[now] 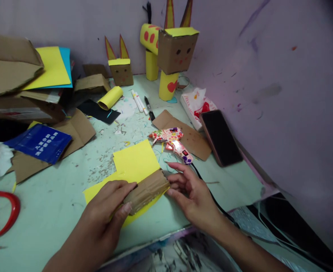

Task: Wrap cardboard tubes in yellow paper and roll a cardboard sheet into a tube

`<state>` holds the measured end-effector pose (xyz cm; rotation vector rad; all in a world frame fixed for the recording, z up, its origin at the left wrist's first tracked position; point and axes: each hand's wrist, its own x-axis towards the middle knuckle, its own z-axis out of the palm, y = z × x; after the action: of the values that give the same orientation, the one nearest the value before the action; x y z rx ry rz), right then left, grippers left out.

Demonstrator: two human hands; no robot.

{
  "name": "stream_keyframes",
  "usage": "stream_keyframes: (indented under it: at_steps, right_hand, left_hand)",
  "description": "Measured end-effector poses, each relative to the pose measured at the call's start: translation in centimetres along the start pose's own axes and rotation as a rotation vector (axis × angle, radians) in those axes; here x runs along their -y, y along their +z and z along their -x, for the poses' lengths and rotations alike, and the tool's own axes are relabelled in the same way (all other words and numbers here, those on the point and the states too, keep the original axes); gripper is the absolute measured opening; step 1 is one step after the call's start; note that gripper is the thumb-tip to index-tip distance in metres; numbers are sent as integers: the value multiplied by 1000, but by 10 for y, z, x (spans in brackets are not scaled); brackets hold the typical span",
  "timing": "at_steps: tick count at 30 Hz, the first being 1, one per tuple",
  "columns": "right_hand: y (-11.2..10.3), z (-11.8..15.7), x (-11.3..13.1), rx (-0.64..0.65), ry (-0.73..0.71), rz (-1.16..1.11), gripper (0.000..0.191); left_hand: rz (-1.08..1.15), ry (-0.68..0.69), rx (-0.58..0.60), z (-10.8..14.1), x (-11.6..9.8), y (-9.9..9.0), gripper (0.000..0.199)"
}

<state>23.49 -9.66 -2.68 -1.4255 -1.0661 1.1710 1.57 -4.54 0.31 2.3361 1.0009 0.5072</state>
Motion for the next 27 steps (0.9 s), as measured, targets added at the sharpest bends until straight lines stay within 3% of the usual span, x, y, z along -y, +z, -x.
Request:
stream_keyframes:
  at_steps: [12, 21, 27]
  right_hand:
    - [1, 1, 3, 17, -6, 21, 48]
    - [5, -1, 6, -20, 63, 37, 50]
    - [4, -1, 6, -9, 68, 42, 49]
  left_hand:
    - [-124, 40, 23, 0, 7, -1, 34]
    - [-75, -23, 5, 1, 4, 0, 30]
    - [-117, 48, 1, -3, 3, -1, 28]
